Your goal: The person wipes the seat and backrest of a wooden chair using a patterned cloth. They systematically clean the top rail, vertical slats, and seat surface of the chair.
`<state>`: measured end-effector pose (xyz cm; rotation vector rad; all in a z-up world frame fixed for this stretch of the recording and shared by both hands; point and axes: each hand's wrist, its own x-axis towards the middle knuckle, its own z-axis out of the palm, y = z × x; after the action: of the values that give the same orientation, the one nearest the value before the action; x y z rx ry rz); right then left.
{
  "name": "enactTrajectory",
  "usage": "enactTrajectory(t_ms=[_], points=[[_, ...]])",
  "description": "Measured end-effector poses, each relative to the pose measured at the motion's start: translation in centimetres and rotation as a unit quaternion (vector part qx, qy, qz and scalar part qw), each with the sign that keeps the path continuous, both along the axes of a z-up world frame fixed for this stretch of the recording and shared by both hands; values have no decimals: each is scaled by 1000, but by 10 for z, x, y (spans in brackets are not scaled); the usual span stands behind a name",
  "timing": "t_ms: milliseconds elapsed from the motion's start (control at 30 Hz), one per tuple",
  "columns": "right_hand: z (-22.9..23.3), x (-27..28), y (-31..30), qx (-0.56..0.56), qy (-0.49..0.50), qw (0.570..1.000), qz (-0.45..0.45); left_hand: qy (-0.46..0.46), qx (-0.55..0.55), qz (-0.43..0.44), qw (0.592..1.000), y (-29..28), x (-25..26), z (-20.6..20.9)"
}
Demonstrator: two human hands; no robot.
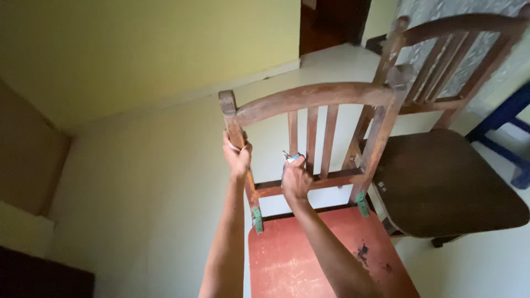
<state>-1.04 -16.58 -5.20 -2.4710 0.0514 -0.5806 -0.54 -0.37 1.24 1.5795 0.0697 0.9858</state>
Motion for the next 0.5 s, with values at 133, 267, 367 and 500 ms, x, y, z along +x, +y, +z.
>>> enactTrajectory(t_ms=[133, 267, 367, 500], points=[[78, 20, 11, 96, -97, 990, 25, -3, -39, -35, 999, 1, 1, -3], [111, 38, 31, 64, -194, 977, -56, -4, -66, -55, 996, -1, 4, -1], [93, 44, 28, 44, -225, 971, -70, 0, -54, -45, 998, -2, 4, -4], [53, 56, 26, 43, -195, 978, -63, 8, -49, -41, 998, 2, 6, -1]])
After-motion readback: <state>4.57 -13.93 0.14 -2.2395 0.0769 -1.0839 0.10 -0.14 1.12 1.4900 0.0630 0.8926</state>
